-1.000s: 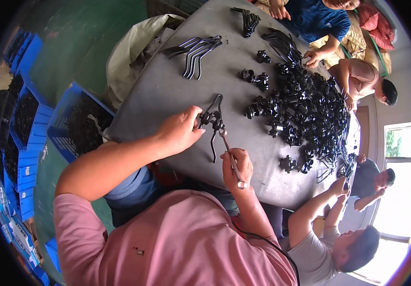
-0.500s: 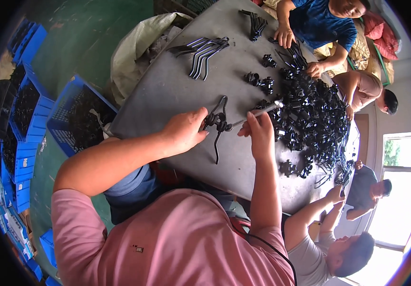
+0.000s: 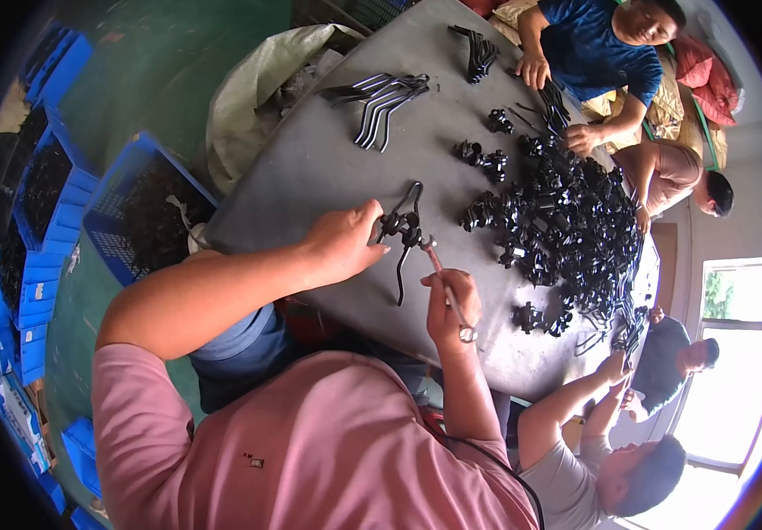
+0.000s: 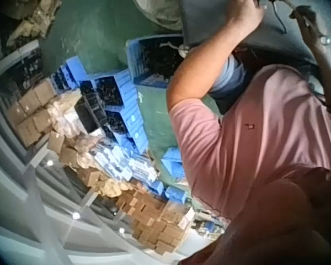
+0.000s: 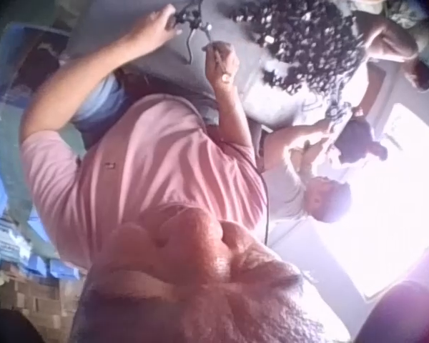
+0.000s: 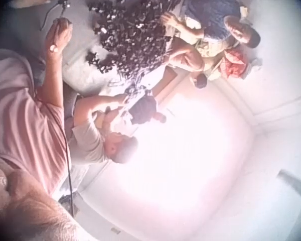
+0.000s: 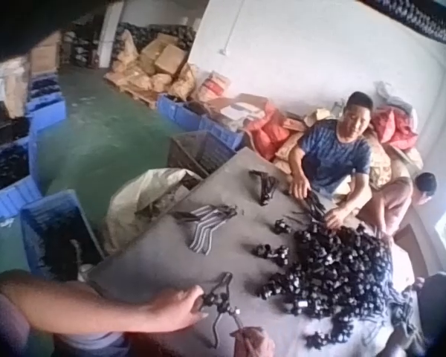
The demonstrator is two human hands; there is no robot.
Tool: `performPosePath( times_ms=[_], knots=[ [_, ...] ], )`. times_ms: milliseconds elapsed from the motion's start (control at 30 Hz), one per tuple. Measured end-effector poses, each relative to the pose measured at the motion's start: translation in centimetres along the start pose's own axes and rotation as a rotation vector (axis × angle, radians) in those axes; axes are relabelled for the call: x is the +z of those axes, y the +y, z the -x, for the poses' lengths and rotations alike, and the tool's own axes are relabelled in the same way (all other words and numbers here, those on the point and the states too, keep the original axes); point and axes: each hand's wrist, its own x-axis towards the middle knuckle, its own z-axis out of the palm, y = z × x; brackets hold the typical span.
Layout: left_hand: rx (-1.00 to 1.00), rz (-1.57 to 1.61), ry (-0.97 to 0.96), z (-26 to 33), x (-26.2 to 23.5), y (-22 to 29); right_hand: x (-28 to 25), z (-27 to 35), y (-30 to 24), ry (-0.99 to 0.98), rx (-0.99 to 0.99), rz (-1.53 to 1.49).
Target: Assembling small black components, likely bicycle brake levers, at a factory workbench using hands and a small wrench.
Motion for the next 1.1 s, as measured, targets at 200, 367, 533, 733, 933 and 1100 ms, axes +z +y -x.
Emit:
performPosePath(
  times_ms=[200, 367, 533, 733, 933, 1100],
  knots=[
    [0.003, -0.025, 0.003, 0.0, 0.0, 0.4, 0.3, 0.8, -0.3, 0.007, -0.042, -0.025],
    [0.04, -0.025, 0.05, 0.2, 0.1, -0.4, 1.8, -0.1, -0.4, -0.094, -0.175, 0.045],
    [0.041, 0.042, 0.089, 0.1, 1.2, 1.4, 0.2, -0.4, -0.2, -0.15, 0.15, 0.066],
    [-0.102, 0.085, -0.033, 0.3, 1.6, 0.8, 0.8, -8.2, -0.3, -0.155, 0.624, -0.402],
    [-0.19, 0.335, 0.255, 0.9, -2.2, 0.0, -2.4, -5.9, 1.1, 0.008, 0.232, -0.036],
    [-0.297, 0.441, 0.456, 5.0, -11.9, -3.4, -7.1, -0.9, 3.3, -0.304, 0.078, 0.304]
  ],
)
